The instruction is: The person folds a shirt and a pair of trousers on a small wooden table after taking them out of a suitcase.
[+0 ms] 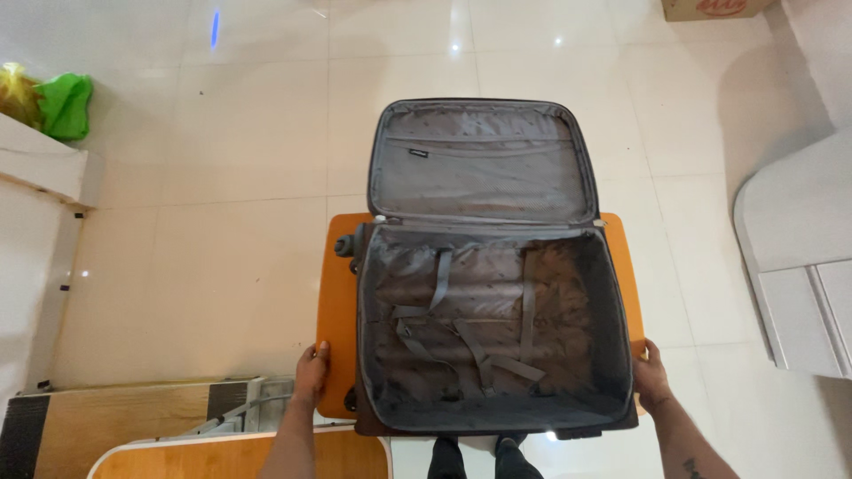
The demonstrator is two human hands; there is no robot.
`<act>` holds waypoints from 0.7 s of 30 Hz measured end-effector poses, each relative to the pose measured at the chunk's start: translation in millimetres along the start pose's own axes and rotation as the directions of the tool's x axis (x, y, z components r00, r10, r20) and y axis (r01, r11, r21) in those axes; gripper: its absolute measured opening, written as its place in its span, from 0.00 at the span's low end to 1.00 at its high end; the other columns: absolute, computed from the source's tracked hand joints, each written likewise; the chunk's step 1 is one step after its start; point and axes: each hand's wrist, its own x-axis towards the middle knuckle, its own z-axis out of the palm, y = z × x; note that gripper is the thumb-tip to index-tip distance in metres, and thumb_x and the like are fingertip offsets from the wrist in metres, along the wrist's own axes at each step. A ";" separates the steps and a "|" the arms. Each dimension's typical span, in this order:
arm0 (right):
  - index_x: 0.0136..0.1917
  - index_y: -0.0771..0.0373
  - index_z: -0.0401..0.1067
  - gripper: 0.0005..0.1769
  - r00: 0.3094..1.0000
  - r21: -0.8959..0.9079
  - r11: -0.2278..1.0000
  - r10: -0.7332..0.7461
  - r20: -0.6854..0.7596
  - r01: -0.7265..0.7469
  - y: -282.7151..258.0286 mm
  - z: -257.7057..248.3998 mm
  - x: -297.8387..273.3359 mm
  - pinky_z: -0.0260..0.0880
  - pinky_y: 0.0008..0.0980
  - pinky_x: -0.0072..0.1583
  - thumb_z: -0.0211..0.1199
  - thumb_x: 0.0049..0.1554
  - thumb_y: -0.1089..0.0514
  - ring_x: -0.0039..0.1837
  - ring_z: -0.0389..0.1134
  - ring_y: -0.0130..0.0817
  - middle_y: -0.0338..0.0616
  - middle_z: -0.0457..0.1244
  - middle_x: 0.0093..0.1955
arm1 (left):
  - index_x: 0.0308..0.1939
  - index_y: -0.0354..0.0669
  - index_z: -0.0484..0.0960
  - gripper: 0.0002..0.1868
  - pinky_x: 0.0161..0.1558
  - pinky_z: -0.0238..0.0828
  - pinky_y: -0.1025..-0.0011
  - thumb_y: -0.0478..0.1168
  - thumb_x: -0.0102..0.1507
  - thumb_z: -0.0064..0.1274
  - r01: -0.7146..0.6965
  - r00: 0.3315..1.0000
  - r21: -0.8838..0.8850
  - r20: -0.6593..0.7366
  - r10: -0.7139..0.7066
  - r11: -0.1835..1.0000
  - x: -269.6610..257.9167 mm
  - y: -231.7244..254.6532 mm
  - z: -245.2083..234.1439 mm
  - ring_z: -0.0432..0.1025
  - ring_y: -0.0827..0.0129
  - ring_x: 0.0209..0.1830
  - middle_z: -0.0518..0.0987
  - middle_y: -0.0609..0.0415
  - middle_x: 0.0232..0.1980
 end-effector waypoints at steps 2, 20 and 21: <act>0.84 0.52 0.46 0.44 0.998 0.062 0.997 -0.056 0.015 0.055 0.2 -2.5 8.1 0.69 0.41 0.47 0.61 0.60 0.54 0.53 0.69 0.44 0.56 0.65 0.61 | 0.65 0.33 0.75 0.27 0.48 0.71 0.63 0.51 0.70 0.50 0.013 1.000 -0.063 -0.005 -0.013 0.998 -2.9 -3.5 -0.2 0.71 0.60 0.46 0.79 0.42 0.51; 0.81 0.59 0.44 0.43 0.974 0.187 0.959 -0.224 0.045 0.212 0.6 10.1 40.0 0.71 0.35 0.56 0.63 0.61 0.54 0.59 0.69 0.38 0.56 0.65 0.63 | 0.69 0.41 0.69 0.28 0.53 0.71 0.64 0.52 0.69 0.49 0.090 0.990 0.025 -0.112 -0.086 0.996 -10.0 -15.9 -1.9 0.74 0.62 0.51 0.80 0.47 0.55; 0.81 0.59 0.44 0.42 0.964 0.234 0.943 -0.257 0.067 0.235 2.8 9.1 40.3 0.71 0.34 0.56 0.62 0.61 0.54 0.58 0.69 0.37 0.56 0.65 0.63 | 0.69 0.41 0.69 0.28 0.53 0.71 0.64 0.52 0.69 0.49 0.091 0.990 0.030 -0.108 -0.088 0.995 -11.4 -17.4 -2.9 0.74 0.62 0.51 0.80 0.47 0.55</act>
